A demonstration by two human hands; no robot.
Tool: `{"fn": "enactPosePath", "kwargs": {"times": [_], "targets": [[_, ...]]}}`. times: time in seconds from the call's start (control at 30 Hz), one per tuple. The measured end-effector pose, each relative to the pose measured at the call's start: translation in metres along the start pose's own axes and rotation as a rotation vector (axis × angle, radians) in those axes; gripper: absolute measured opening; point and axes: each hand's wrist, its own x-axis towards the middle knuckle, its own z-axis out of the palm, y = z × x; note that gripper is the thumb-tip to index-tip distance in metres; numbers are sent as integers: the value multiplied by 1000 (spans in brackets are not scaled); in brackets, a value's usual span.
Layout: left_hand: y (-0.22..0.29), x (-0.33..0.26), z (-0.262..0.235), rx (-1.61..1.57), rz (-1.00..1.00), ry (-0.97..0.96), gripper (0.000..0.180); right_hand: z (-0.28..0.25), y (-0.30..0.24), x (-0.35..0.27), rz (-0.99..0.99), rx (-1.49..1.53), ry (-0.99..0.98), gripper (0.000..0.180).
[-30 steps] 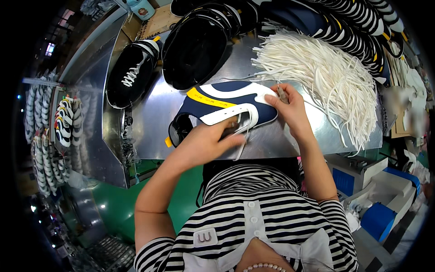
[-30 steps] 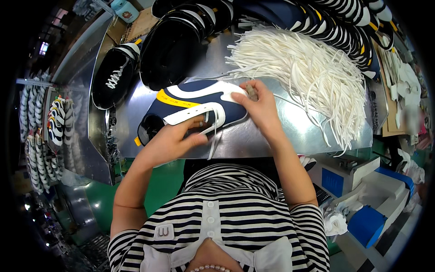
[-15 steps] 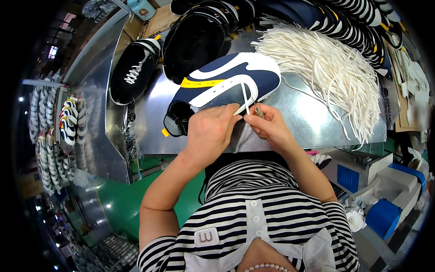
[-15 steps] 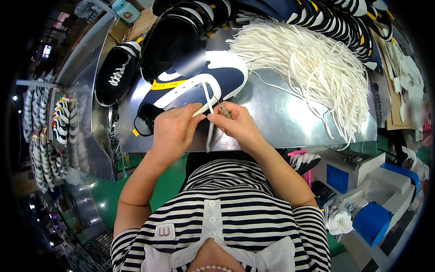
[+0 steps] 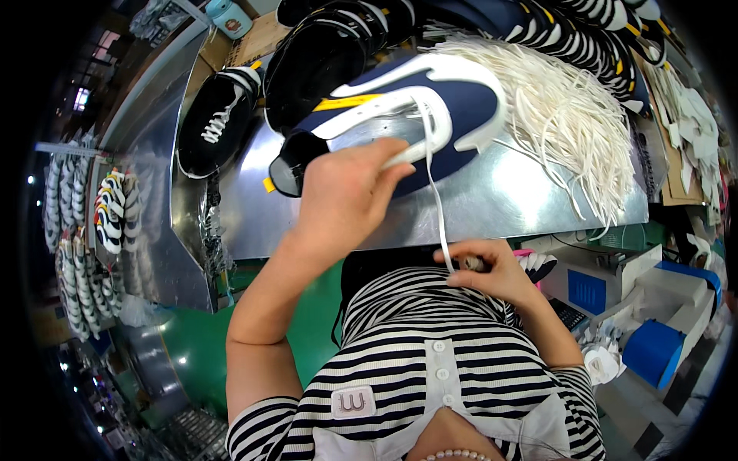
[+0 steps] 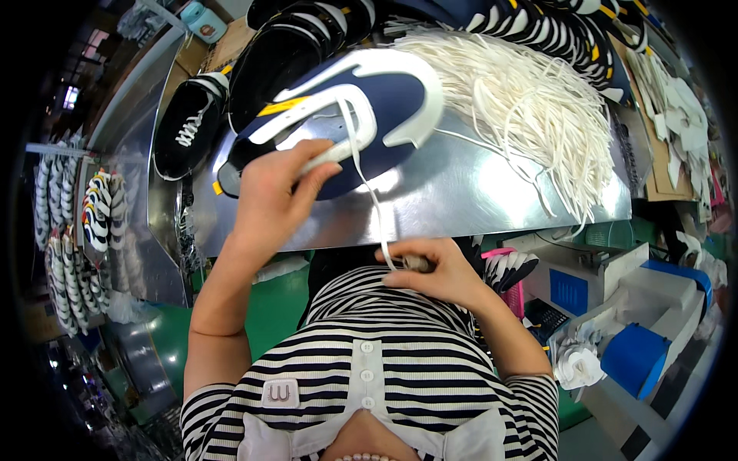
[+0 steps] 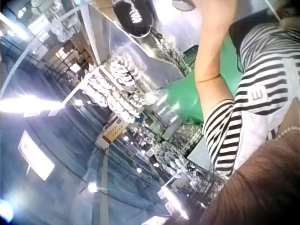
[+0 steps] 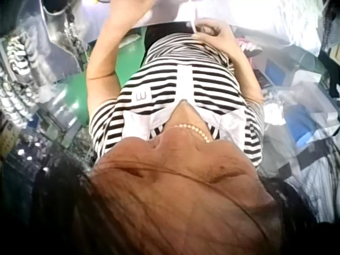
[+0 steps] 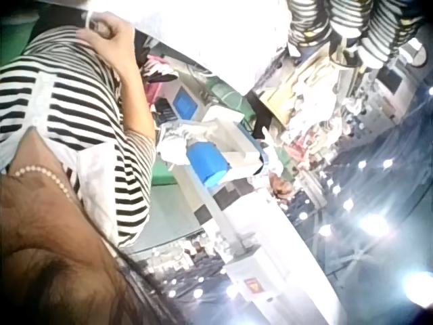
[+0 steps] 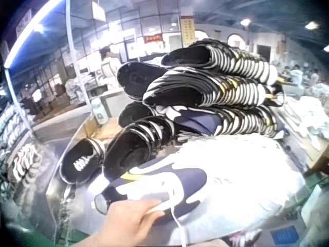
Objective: The person threads white shoelaces through the eyelets of a blue and white sneaker on a metal table. They pull the laces tight and arrange them neatly, then pick up another shoe from a nearby pile to continue the process.
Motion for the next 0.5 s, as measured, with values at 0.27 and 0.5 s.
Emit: {"fn": "enactPosePath", "kwargs": {"times": [0.27, 0.5], "targets": [[16, -1, -17, 222, 218, 172, 20, 0, -41, 36, -179, -492, 127, 25], [22, 3, -24, 307, 255, 188, 24, -5, -72, 72, -284, -12, 77, 23]]}}
